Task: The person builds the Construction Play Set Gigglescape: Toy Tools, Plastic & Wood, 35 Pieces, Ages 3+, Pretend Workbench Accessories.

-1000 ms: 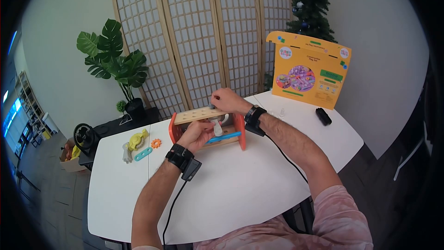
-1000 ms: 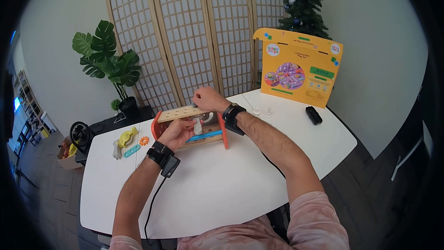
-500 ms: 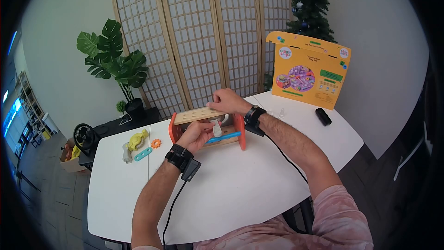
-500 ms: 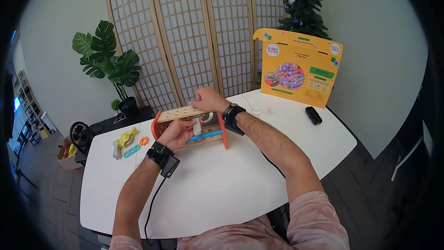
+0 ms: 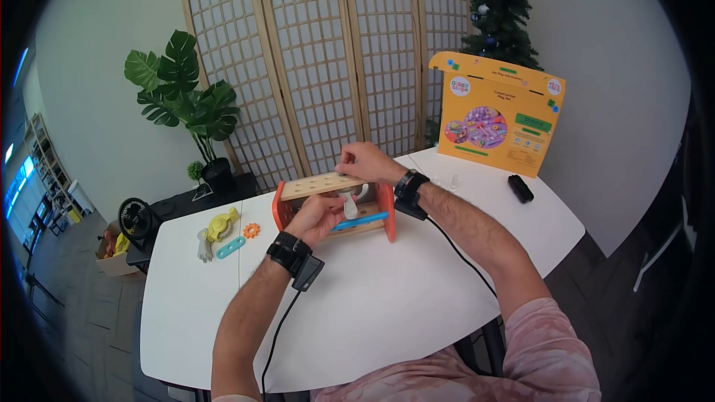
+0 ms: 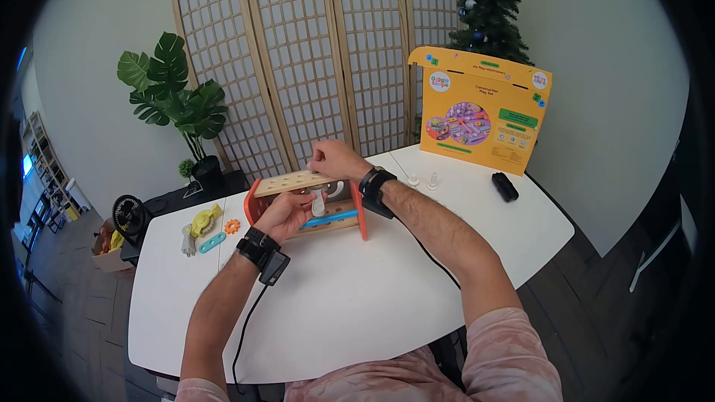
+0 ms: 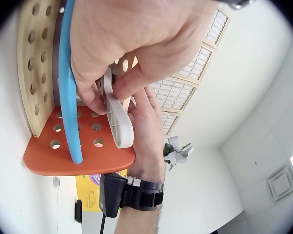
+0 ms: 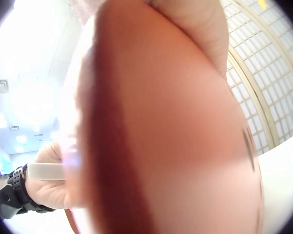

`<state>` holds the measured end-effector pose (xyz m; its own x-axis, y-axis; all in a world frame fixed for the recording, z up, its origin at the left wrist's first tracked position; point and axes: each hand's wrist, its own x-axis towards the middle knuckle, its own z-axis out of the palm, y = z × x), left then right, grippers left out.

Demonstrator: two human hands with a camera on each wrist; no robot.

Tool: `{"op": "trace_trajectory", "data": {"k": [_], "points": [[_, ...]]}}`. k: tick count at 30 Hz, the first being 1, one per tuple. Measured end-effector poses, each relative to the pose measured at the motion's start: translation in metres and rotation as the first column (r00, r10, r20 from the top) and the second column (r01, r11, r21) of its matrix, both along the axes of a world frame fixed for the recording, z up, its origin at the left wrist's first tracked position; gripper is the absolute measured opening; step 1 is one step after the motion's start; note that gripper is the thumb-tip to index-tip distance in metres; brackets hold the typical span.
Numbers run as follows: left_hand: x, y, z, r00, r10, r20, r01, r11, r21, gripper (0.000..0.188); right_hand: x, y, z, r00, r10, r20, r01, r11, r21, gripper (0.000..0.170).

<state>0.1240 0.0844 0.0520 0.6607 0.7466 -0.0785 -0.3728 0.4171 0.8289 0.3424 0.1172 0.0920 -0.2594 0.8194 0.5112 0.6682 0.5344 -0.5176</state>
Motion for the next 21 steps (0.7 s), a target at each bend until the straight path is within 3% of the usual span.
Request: {"op": "trace_trajectory", "data": {"k": [4, 21], "points": [[0.0010, 0.0030, -0.0028, 1.000, -0.013, 0.003, 0.013, 1.000, 0.022, 0.042, -0.0044, -0.0099, 0.0089, 0.998, -0.066, 0.025, 0.068, 0.993, -0.099, 0.029], [0.0042, 0.0064, -0.0038, 1.000, 0.024, 0.012, -0.024, 1.000, -0.002, 0.036, -0.0027, -0.0036, 0.0039, 0.999, -0.029, 0.038, 0.032, 0.997, -0.068, 0.025]]}}
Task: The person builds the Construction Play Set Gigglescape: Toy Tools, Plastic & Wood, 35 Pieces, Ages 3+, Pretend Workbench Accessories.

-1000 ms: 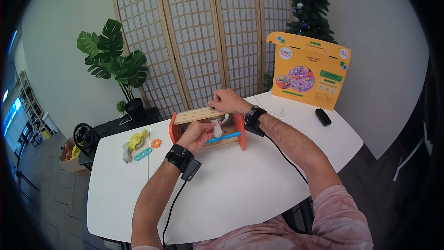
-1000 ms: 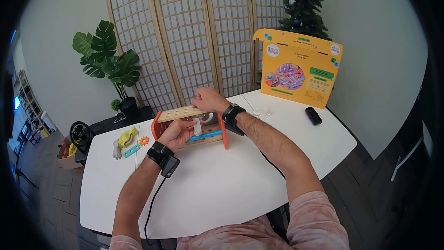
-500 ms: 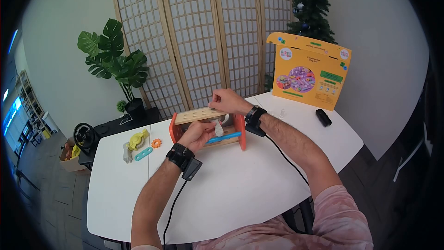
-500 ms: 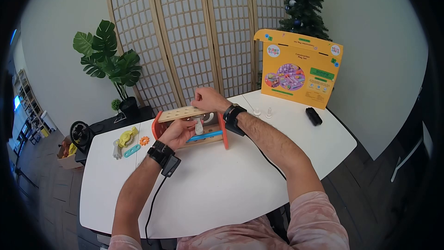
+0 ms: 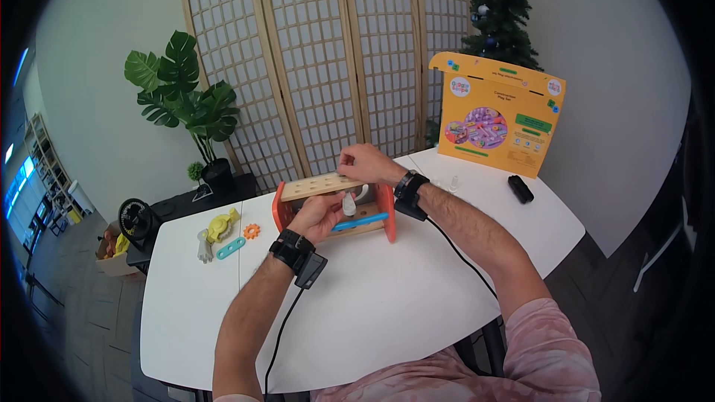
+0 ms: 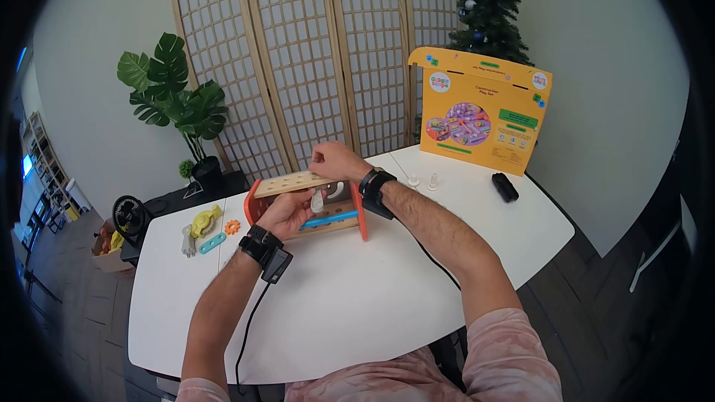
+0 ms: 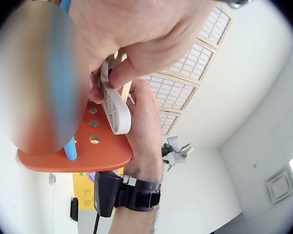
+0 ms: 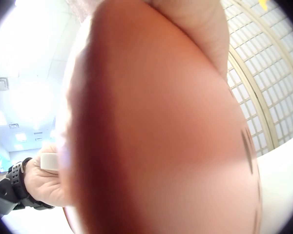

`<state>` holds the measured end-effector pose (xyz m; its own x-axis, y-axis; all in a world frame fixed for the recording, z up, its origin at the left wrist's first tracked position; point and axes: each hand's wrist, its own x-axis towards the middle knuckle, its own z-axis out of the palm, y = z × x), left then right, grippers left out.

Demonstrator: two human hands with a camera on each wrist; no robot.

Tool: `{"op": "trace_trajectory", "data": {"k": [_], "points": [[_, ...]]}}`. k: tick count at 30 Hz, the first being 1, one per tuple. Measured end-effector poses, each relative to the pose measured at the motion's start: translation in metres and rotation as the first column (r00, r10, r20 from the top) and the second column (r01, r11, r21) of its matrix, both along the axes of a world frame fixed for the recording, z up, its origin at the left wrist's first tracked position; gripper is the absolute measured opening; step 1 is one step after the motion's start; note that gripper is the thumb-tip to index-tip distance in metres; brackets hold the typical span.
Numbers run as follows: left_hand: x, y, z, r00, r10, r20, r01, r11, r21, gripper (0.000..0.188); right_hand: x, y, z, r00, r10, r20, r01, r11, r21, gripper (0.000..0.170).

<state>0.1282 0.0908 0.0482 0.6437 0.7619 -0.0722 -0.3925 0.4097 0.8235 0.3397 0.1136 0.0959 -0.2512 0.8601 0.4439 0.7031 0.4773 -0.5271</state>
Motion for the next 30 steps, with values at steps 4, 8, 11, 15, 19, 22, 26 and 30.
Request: {"op": "trace_trajectory", "data": {"k": [4, 8, 11, 15, 19, 22, 26, 30], "points": [[0.001, 0.000, 0.000, 1.000, 0.014, -0.007, -0.014, 1.000, -0.002, 0.037, -0.001, -0.005, 0.005, 1.000, -0.027, 0.008, 0.027, 0.998, -0.058, 0.024], [0.001, -0.001, 0.000, 1.000, 0.011, 0.016, -0.011, 1.000, 0.000, 0.036, -0.003, -0.008, 0.008, 1.000, -0.030, -0.004, 0.030, 0.998, -0.052, 0.025], [0.001, 0.001, -0.003, 0.999, 0.006, 0.033, -0.007, 1.000, 0.011, 0.036, -0.001, 0.000, 0.002, 0.998, 0.054, -0.038, -0.056, 0.998, -0.034, 0.025], [0.001, -0.006, 0.002, 0.998, 0.030, 0.047, -0.031, 1.000, 0.005, 0.035, -0.001, 0.002, -0.002, 0.996, 0.043, -0.079, -0.044, 0.999, -0.017, 0.032], [-0.003, -0.001, -0.004, 0.997, 0.071, 0.043, -0.070, 0.998, -0.005, 0.034, -0.003, -0.004, 0.004, 0.999, -0.031, -0.011, 0.030, 0.998, -0.050, 0.042], [-0.005, -0.002, -0.002, 0.998, 0.001, 0.067, 0.000, 1.000, -0.010, 0.039, -0.004, -0.005, 0.006, 0.997, -0.082, -0.014, 0.080, 0.993, -0.092, 0.038], [-0.004, -0.001, -0.007, 0.993, 0.040, 0.115, -0.037, 0.999, -0.030, 0.041, -0.003, 0.009, -0.009, 0.986, 0.019, -0.165, -0.016, 1.000, 0.023, 0.036], [-0.003, -0.008, -0.002, 0.990, 0.026, 0.136, -0.029, 0.999, 0.019, 0.041, -0.001, 0.003, -0.004, 0.994, 0.040, -0.098, -0.039, 0.999, 0.011, 0.032]]}}
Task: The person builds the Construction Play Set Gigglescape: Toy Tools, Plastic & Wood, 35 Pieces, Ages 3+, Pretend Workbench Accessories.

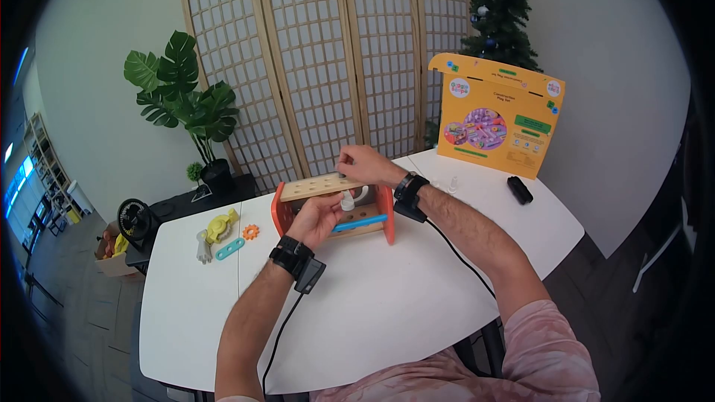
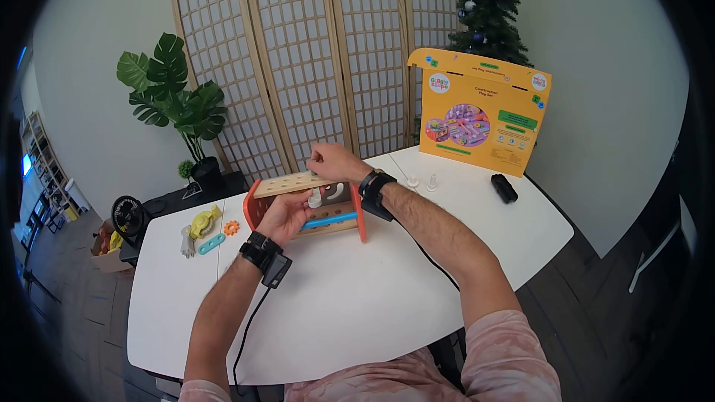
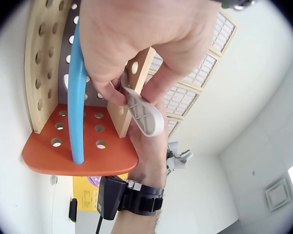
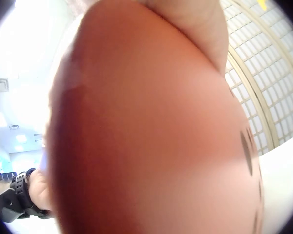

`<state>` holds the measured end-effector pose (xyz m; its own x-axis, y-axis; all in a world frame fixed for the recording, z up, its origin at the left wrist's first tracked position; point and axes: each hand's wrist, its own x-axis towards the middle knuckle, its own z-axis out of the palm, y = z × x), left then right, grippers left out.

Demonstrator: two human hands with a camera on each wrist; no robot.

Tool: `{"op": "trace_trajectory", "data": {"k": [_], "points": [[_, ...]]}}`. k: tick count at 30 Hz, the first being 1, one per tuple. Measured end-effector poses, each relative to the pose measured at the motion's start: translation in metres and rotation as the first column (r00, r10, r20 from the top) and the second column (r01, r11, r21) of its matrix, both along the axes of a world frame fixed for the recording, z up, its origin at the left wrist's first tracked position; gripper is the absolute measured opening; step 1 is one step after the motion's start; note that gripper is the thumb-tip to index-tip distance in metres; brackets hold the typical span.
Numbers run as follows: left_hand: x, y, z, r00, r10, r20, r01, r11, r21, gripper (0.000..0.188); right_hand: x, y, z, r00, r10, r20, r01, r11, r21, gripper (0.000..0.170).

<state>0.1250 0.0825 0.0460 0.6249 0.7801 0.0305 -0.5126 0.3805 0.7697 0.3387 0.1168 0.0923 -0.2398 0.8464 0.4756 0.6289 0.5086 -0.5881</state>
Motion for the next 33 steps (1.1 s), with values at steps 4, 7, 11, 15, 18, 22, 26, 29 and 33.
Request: {"op": "trace_trajectory", "data": {"k": [4, 7, 11, 15, 18, 22, 26, 29, 33], "points": [[0.000, -0.003, 0.002, 1.000, -0.019, 0.004, 0.019, 1.000, 0.005, 0.040, -0.003, -0.011, 0.010, 0.995, -0.092, 0.048, 0.097, 0.989, -0.109, 0.030], [0.000, -0.004, 0.002, 1.000, -0.003, 0.010, 0.002, 1.000, 0.008, 0.040, -0.002, 0.002, -0.002, 0.999, 0.036, -0.006, -0.036, 0.994, 0.103, 0.032], [0.000, -0.005, 0.004, 1.000, -0.008, -0.007, 0.008, 1.000, 0.005, 0.040, 0.000, -0.003, 0.003, 0.999, 0.011, 0.038, -0.012, 1.000, 0.020, 0.030], [-0.002, -0.002, 0.002, 1.000, -0.029, -0.002, 0.029, 1.000, 0.011, 0.040, -0.002, -0.005, 0.004, 0.995, -0.051, 0.085, 0.054, 0.998, -0.041, 0.029], [-0.002, 0.001, -0.001, 1.000, -0.024, -0.008, 0.024, 1.000, 0.018, 0.042, 0.001, 0.003, -0.002, 1.000, 0.003, 0.029, -0.003, 1.000, 0.011, 0.030], [-0.001, -0.003, 0.002, 1.000, -0.011, 0.003, 0.010, 1.000, 0.022, 0.043, -0.002, -0.010, 0.012, 0.979, -0.117, 0.167, 0.137, 0.984, -0.115, 0.029], [-0.002, -0.002, 0.001, 1.000, -0.024, 0.006, 0.024, 1.000, 0.014, 0.043, -0.001, 0.002, -0.003, 0.998, -0.054, -0.044, 0.054, 0.999, 0.006, 0.028], [-0.002, -0.002, 0.002, 1.000, -0.025, 0.003, 0.025, 0.999, 0.023, 0.044, 0.000, 0.001, 0.001, 1.000, 0.016, 0.014, -0.016, 0.999, -0.040, 0.031], [-0.003, -0.005, 0.005, 1.000, -0.019, -0.016, 0.019, 0.999, 0.025, 0.044, -0.003, -0.006, 0.004, 0.998, -0.060, 0.031, 0.062, 0.996, -0.061, 0.028]]}}
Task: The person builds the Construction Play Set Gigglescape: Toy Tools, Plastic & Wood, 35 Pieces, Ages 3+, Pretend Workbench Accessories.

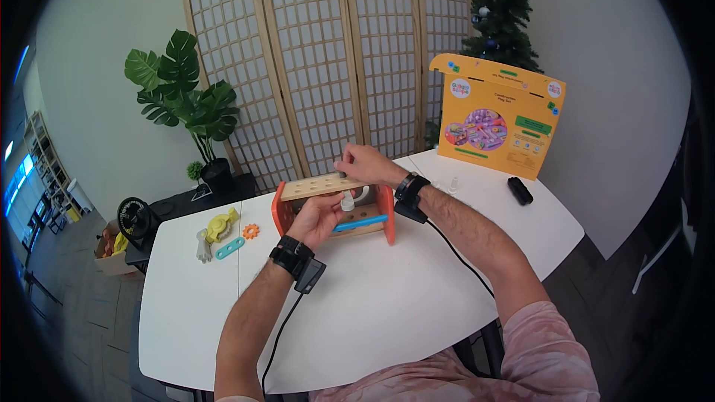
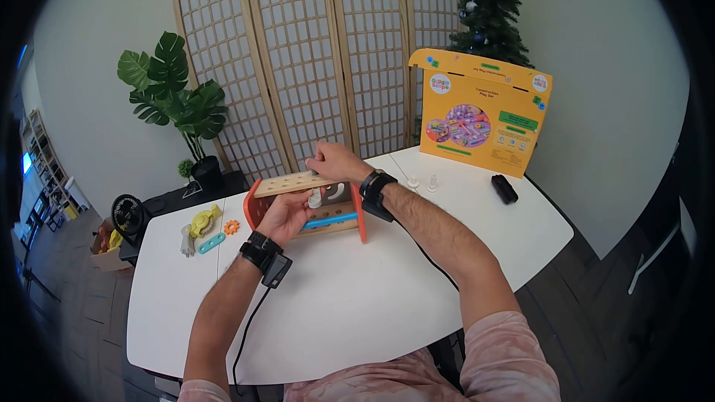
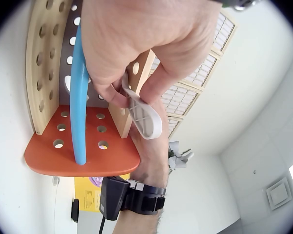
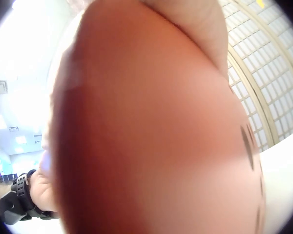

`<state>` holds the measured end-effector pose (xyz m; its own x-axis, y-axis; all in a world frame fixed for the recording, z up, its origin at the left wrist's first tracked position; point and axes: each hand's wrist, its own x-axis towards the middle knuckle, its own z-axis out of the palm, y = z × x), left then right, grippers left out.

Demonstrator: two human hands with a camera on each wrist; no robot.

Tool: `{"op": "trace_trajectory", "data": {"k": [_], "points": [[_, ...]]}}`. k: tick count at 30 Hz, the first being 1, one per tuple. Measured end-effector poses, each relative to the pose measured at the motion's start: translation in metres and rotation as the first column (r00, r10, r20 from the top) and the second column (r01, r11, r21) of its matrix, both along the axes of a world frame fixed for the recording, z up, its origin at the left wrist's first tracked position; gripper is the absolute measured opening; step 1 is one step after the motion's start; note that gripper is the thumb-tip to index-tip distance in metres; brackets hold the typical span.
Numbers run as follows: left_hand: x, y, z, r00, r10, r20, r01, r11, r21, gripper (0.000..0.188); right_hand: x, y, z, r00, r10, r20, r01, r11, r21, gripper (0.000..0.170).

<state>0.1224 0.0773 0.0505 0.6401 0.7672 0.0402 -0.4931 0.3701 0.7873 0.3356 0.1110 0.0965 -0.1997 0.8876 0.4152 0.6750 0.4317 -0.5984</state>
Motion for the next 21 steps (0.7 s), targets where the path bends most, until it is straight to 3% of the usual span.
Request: {"op": "trace_trajectory", "data": {"k": [1, 5, 8, 10, 11, 14, 16, 17, 19, 21], "points": [[0.000, 0.001, -0.001, 1.000, -0.001, 0.000, 0.001, 1.000, 0.000, 0.044, 0.001, 0.003, -0.004, 0.998, 0.028, -0.060, -0.025, 0.998, 0.049, 0.029], [0.001, 0.001, -0.001, 1.000, -0.004, 0.018, 0.004, 1.000, -0.010, 0.044, 0.005, 0.008, -0.006, 0.997, 0.079, 0.001, -0.079, 0.996, 0.037, 0.030], [0.000, 0.004, -0.004, 1.000, -0.017, 0.026, 0.017, 1.000, -0.011, 0.043, 0.003, 0.001, 0.000, 0.997, -0.024, 0.076, 0.028, 0.998, -0.060, 0.031], [0.000, 0.004, -0.004, 0.999, -0.025, 0.032, 0.025, 1.000, -0.011, 0.043, 0.003, 0.006, -0.008, 0.999, 0.039, 0.019, -0.040, 0.995, 0.095, 0.032], [0.001, 0.005, -0.005, 1.000, -0.020, 0.022, 0.021, 1.000, -0.013, 0.043, 0.005, 0.008, -0.010, 0.999, 0.038, 0.020, -0.039, 0.995, 0.096, 0.032], [0.000, 0.005, -0.004, 1.000, -0.020, 0.011, 0.020, 1.000, -0.005, 0.042, 0.004, 0.003, -0.001, 0.997, 0.051, 0.060, -0.051, 0.999, -0.001, 0.033], [-0.001, 0.006, -0.005, 1.000, -0.026, 0.008, 0.025, 1.000, 0.003, 0.042, 0.002, -0.003, 0.007, 0.988, -0.086, 0.130, 0.097, 0.992, -0.080, 0.034], [-0.001, 0.006, -0.005, 1.000, -0.030, 0.011, 0.030, 1.000, 0.003, 0.042, 0.001, -0.002, 0.003, 0.988, -0.086, 0.130, 0.097, 0.992, -0.080, 0.034], [0.000, 0.008, -0.007, 0.999, -0.037, 0.013, 0.037, 0.999, 0.003, 0.042, 0.001, 0.005, -0.009, 0.996, 0.072, -0.057, -0.063, 0.988, 0.143, 0.035], [-0.001, 0.008, -0.007, 0.999, -0.041, 0.020, 0.041, 0.999, 0.003, 0.042, 0.005, 0.006, -0.007, 0.999, 0.041, 0.032, -0.044, 0.995, 0.094, 0.034]]}}
